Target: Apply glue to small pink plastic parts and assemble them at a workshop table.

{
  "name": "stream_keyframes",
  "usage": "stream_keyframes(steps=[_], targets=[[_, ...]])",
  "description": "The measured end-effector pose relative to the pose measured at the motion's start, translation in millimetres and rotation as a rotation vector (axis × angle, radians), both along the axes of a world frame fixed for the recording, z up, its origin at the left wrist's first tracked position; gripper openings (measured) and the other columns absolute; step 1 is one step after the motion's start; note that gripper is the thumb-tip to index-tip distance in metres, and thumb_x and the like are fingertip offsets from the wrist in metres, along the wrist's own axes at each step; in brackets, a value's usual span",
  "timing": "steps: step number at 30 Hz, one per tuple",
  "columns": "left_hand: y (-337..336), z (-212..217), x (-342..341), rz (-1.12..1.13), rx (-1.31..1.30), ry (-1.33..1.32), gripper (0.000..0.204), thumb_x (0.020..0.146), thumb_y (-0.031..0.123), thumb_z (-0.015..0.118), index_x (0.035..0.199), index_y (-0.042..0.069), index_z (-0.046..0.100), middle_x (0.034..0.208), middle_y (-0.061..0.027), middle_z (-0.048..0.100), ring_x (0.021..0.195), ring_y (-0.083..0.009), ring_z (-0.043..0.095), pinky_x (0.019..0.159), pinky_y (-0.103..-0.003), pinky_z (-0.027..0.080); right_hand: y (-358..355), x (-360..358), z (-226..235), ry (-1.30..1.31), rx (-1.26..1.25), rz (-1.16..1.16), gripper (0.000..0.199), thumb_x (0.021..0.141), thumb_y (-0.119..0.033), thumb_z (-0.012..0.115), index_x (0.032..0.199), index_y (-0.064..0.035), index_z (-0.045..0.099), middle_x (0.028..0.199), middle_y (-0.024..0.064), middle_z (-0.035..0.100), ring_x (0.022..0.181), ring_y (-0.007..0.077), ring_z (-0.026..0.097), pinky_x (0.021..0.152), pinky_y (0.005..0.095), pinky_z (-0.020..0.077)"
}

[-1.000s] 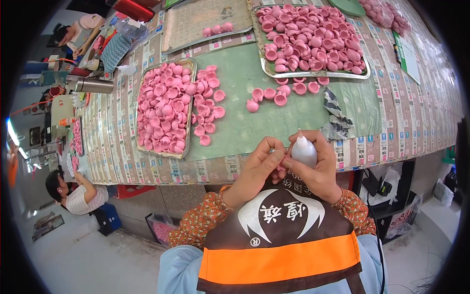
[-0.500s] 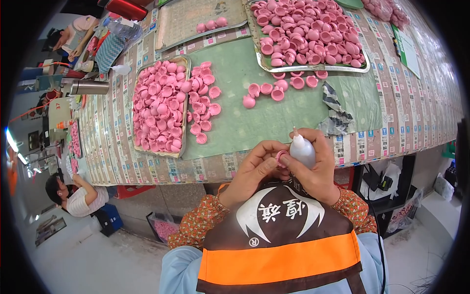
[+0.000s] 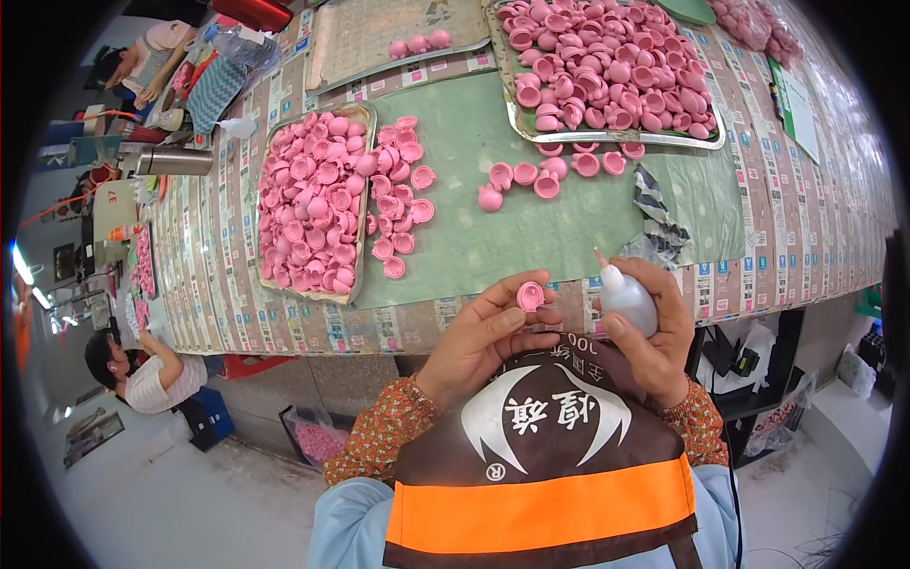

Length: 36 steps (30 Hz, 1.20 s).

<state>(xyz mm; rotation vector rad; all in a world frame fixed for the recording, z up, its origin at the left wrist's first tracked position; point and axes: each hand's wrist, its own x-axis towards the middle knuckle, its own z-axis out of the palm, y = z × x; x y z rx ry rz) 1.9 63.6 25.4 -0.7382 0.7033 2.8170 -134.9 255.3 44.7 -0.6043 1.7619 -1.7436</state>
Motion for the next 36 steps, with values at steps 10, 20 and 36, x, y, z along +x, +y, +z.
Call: stream_keyframes(steps=[10,20,36], targets=[[1,-3,1,0.028,-0.065,0.046,0.053,0.097,0.013,0.060,0.145,0.005,0.039,0.130,-0.0142,0.055,0.114,-0.0233,0.061,0.099,-0.043,0.054,18,-5,-5,0.406,-0.051,0.201,0.051,0.076,-0.010,0.077,0.120,0.0021,0.055,0.113,0.0136,0.061,0.092,0.0214,0.063,0.080,0.0319,0.0504],[3,0,1,0.011,-0.133,0.050,0.051,0.098,0.011,0.058,0.144,0.004,0.040,0.134,-0.0173,0.055,0.112,-0.0228,0.062,0.097,-0.037,0.054,0,-7,1,0.625,-0.146,0.214,0.040,0.064,-0.008,0.081,0.099,-0.0022,0.063,0.074,0.0124,0.066,0.050,0.0243,0.056,0.045,0.0357,0.0398],[6,2,0,-0.032,-0.162,0.013,0.048,0.099,0.011,0.056,0.144,0.004,0.042,0.133,-0.0147,0.056,0.113,-0.0190,0.061,0.095,-0.032,0.053,2,-6,-2,0.613,-0.085,0.282,0.036,0.065,-0.005,0.081,0.095,-0.0018,0.063,0.084,0.0127,0.070,0.057,0.0253,0.061,0.052,0.0345,0.0460]])
